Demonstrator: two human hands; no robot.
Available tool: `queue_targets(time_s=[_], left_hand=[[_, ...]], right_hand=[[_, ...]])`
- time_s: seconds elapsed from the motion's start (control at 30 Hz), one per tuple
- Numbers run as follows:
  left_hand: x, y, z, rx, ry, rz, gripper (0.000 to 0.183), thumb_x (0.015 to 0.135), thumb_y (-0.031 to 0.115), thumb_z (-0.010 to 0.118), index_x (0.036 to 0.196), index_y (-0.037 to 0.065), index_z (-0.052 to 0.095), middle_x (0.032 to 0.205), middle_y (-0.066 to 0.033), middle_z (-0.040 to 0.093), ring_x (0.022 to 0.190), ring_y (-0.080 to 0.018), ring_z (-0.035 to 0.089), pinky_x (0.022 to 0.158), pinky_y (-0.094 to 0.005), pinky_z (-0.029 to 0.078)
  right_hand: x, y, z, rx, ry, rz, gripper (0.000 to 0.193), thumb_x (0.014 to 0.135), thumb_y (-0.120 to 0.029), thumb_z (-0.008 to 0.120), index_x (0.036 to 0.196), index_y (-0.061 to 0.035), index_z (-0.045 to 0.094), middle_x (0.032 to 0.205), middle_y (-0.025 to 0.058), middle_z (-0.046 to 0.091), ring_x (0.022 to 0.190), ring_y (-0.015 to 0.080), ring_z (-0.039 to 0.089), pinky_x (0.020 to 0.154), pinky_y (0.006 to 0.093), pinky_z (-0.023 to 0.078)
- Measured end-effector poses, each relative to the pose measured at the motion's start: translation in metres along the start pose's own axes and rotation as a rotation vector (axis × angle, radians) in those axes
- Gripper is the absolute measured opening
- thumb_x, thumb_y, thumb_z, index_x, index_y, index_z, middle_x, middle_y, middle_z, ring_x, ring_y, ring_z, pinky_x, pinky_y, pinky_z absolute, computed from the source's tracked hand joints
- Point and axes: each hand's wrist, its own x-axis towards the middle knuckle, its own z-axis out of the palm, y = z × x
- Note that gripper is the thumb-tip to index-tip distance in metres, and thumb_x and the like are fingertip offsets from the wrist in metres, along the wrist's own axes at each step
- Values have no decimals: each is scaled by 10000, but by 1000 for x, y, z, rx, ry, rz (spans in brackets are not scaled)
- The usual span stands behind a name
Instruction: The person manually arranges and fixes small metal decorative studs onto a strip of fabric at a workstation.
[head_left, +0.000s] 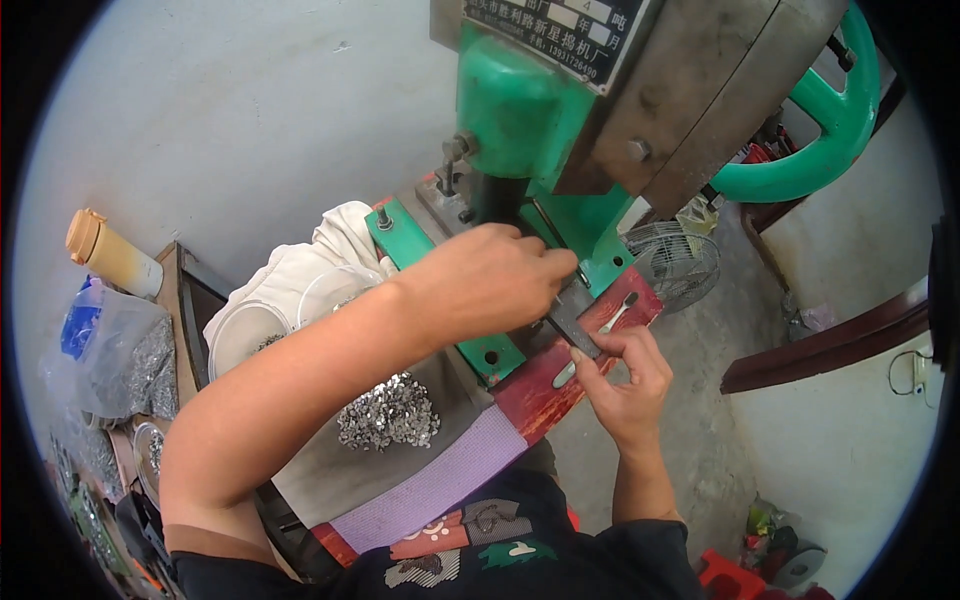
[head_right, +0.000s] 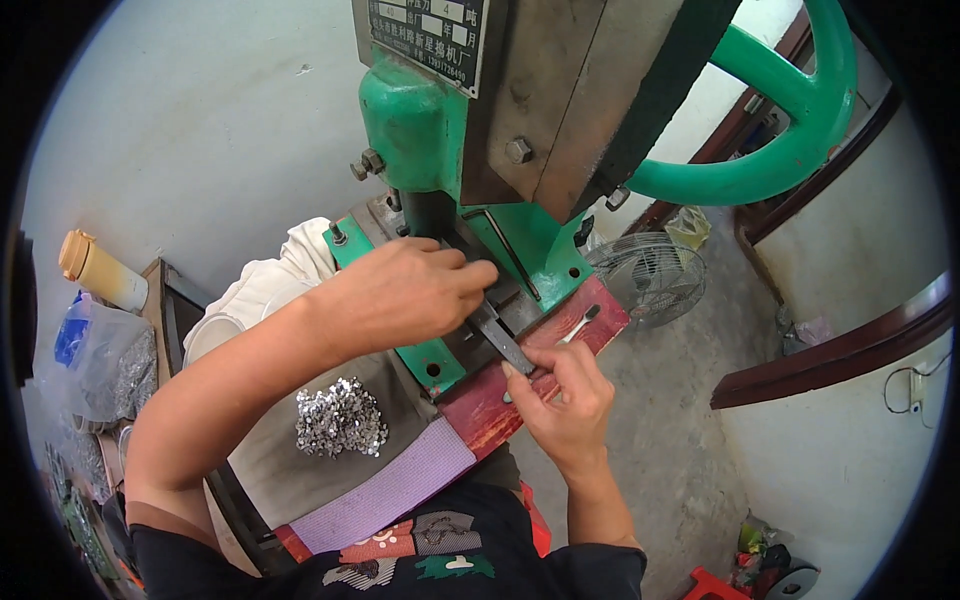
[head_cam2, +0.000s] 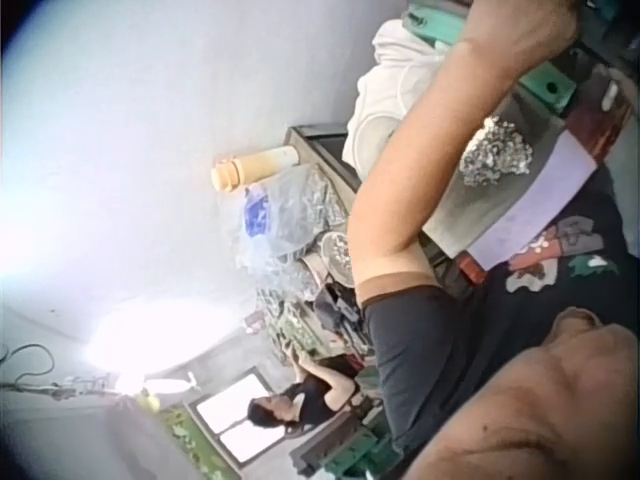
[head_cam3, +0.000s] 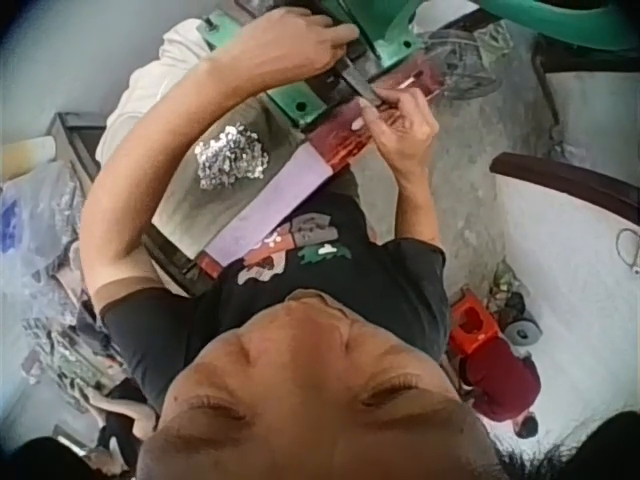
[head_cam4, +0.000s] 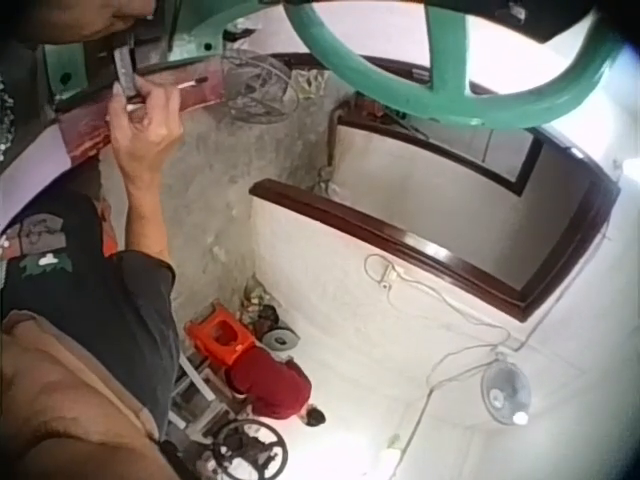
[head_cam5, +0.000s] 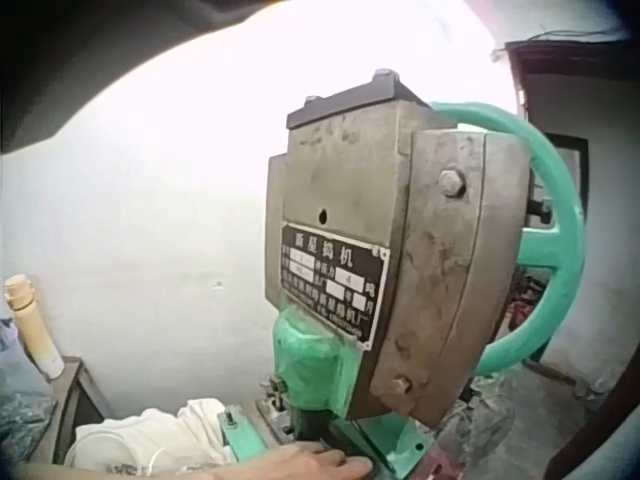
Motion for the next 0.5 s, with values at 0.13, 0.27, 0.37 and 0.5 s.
queue_targets(time_s=[0.13,0.27,0.37,0.5], left_hand=[[11,12,-4,35,-123,69,140,838,157,643,747,50,642,841,-35,562,775,-197,655,694,-339,538],[13,19,-2,86,-188,73,119,807,163,635,750,60,652,853,-24,581,859,-192,648,740,-325,516],[4,29,-8,52,-198,-23,133,796,167,630,807,41,672,902,-41,611,939,-202,641,804,-333,508],[-16,48,-1,-9,-172,-173,314,792,159,619,1045,-10,696,1102,-123,668,1089,-254,641,915,-341,505]], right_hand=[[-17,-8,-5,-9,24,54,215,713,-25,827,889,0,707,784,97,643,650,208,645,584,315,514],[-22,-8,-1,41,41,120,212,718,-17,830,891,11,711,778,93,639,644,186,647,580,300,511],[-13,-6,11,74,31,122,216,722,-7,831,900,20,710,790,95,643,647,179,652,590,298,519],[-1,2,32,203,32,113,219,729,18,823,921,17,718,813,91,657,661,178,658,622,297,531]])
